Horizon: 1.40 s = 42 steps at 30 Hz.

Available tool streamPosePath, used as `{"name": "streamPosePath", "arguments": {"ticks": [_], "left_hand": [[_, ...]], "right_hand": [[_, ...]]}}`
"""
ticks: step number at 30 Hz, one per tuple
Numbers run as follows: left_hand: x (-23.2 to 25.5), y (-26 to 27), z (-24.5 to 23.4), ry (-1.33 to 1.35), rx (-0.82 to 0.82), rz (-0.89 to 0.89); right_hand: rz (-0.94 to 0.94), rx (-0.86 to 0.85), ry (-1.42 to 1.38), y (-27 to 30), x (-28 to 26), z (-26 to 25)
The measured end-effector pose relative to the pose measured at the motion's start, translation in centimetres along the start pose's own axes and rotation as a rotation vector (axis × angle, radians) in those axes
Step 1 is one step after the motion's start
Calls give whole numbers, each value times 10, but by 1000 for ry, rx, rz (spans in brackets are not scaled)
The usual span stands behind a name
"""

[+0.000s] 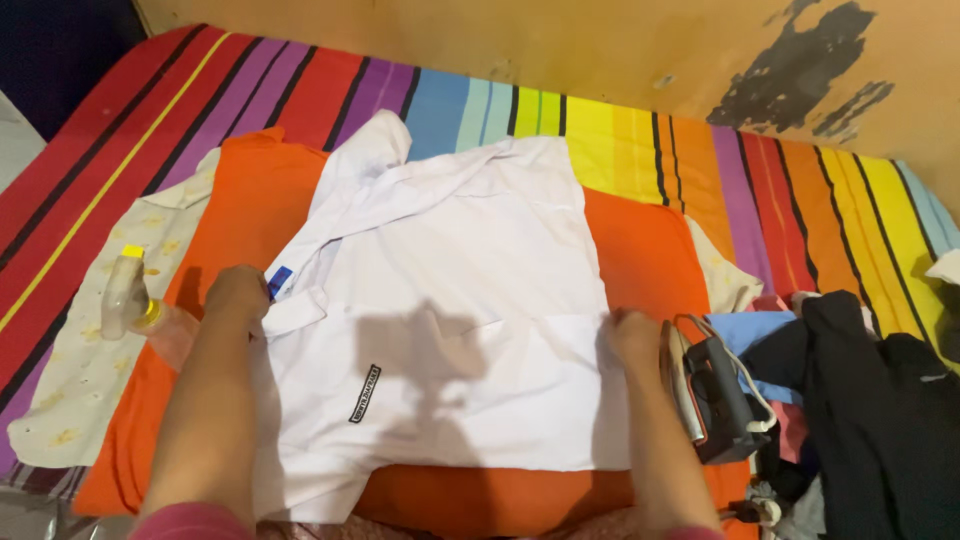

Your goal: The person irons a white shirt on a bed using an electric iron and a spray bottle. They repeatedly spray the shirt, smooth it with their hands, and iron different sections including the collar, sleeves, and body.

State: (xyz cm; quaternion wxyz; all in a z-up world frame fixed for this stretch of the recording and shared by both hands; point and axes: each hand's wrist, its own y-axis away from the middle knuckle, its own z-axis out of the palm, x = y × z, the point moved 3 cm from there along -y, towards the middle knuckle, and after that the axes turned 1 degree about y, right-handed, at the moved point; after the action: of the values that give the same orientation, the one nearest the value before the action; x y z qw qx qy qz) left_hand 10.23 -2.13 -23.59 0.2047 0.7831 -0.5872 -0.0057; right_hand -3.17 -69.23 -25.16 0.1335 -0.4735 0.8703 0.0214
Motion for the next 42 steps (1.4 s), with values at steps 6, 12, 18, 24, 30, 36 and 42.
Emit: {"name": "streamPosePath", "arguments": {"ticks": [6, 12, 18, 24, 30, 36, 42], "left_hand": [[12, 28, -16, -426, 665, 76], [20, 53, -21, -98, -50, 345], [-28, 58, -27, 786, -87, 46], [18, 59, -6, -62, 436, 442], [33, 136, -16, 199, 496, 715], [-49, 205, 11, -9, 411, 338], [-103, 189, 68, 419, 277, 15]], "right_hand": [[-56, 251, 48, 15, -9, -2], [-451, -9, 8, 47, -49, -43], [-212, -141, 42, 25, -18, -51], [-261, 358, -16, 21, -25, -27], [-89, 67, -148, 79, 16, -43], [207, -36, -17, 190, 88, -59], [235, 29, -491, 190, 115, -18]]}}
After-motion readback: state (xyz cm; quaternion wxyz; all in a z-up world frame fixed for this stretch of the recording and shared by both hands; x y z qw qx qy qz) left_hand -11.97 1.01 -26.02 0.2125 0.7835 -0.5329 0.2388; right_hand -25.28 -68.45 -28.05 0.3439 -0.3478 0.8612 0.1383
